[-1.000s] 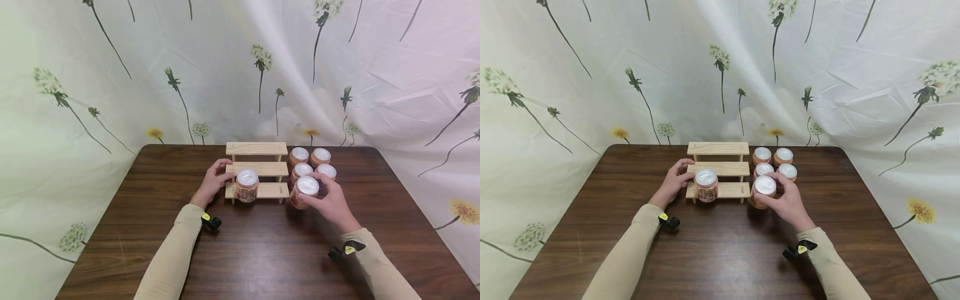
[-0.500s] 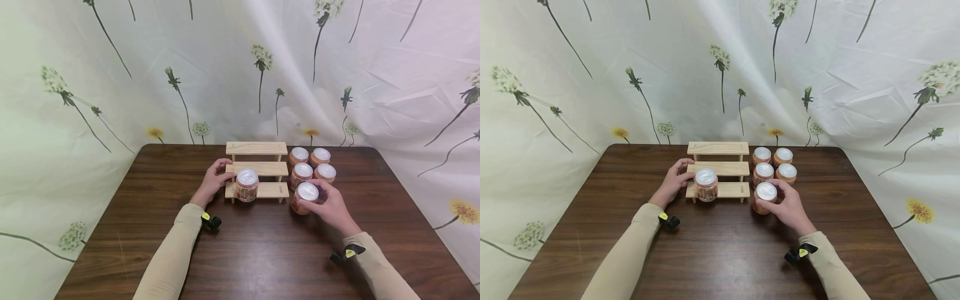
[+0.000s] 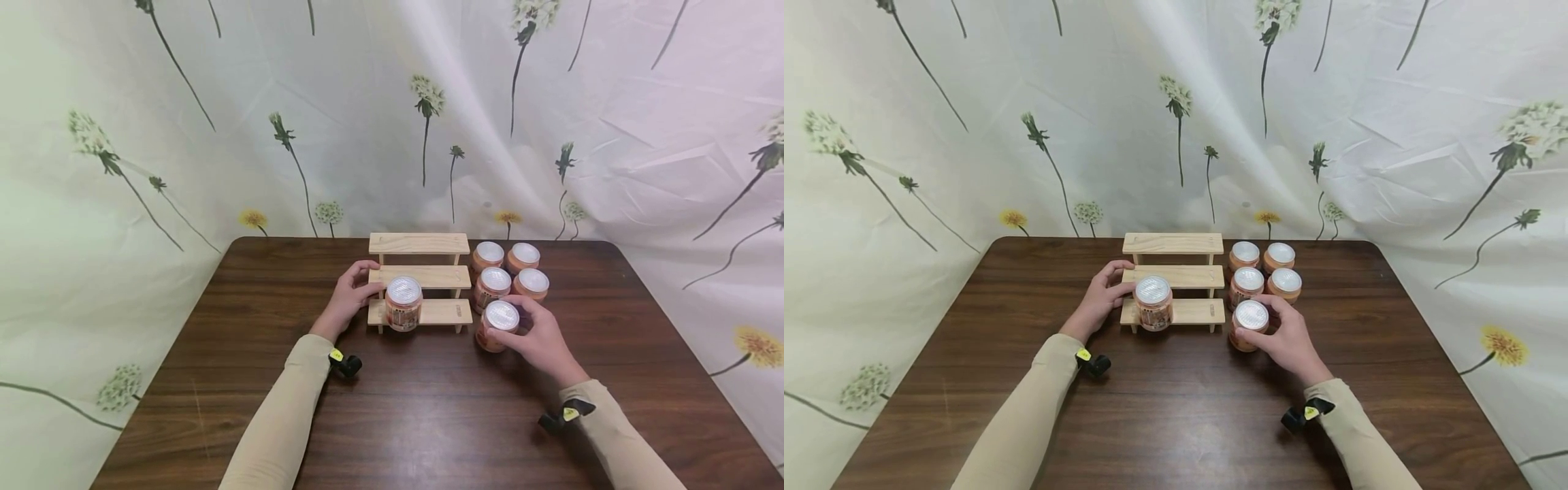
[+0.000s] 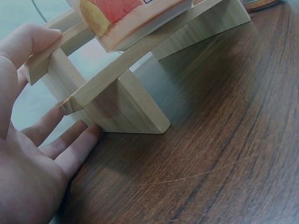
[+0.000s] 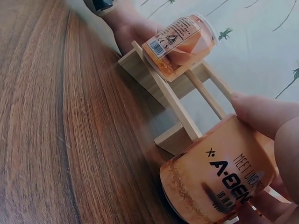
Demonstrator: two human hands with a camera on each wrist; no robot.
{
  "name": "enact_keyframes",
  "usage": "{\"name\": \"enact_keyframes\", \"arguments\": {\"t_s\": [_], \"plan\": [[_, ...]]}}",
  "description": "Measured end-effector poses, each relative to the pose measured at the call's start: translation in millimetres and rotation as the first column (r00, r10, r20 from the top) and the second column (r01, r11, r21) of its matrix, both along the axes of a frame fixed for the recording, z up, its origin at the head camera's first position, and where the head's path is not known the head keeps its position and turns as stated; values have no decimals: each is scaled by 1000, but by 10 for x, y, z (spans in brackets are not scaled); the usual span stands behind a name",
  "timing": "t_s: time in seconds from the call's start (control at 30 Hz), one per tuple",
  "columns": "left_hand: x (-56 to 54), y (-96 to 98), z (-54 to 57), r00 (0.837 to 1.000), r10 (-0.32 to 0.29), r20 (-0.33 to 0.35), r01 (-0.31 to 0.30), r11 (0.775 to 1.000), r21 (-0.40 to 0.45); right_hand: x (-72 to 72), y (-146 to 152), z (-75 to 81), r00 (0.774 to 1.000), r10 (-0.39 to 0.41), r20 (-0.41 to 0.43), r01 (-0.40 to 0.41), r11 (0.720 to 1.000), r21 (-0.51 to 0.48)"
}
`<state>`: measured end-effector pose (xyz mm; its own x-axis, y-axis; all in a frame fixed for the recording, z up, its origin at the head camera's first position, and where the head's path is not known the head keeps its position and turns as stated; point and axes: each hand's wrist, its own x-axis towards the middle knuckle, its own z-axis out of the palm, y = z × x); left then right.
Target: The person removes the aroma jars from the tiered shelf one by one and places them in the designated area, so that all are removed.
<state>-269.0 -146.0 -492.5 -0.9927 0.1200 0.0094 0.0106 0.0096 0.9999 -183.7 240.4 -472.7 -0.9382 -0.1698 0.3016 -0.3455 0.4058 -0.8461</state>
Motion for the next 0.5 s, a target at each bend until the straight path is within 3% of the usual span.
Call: {"name": "enact_keyframes", "arguments": {"t_s": [0.5], "plan": [[-1, 4, 4, 1000, 1, 7, -2, 1000, 12, -60, 65, -13, 1000, 0, -4, 1, 997, 73]]}}
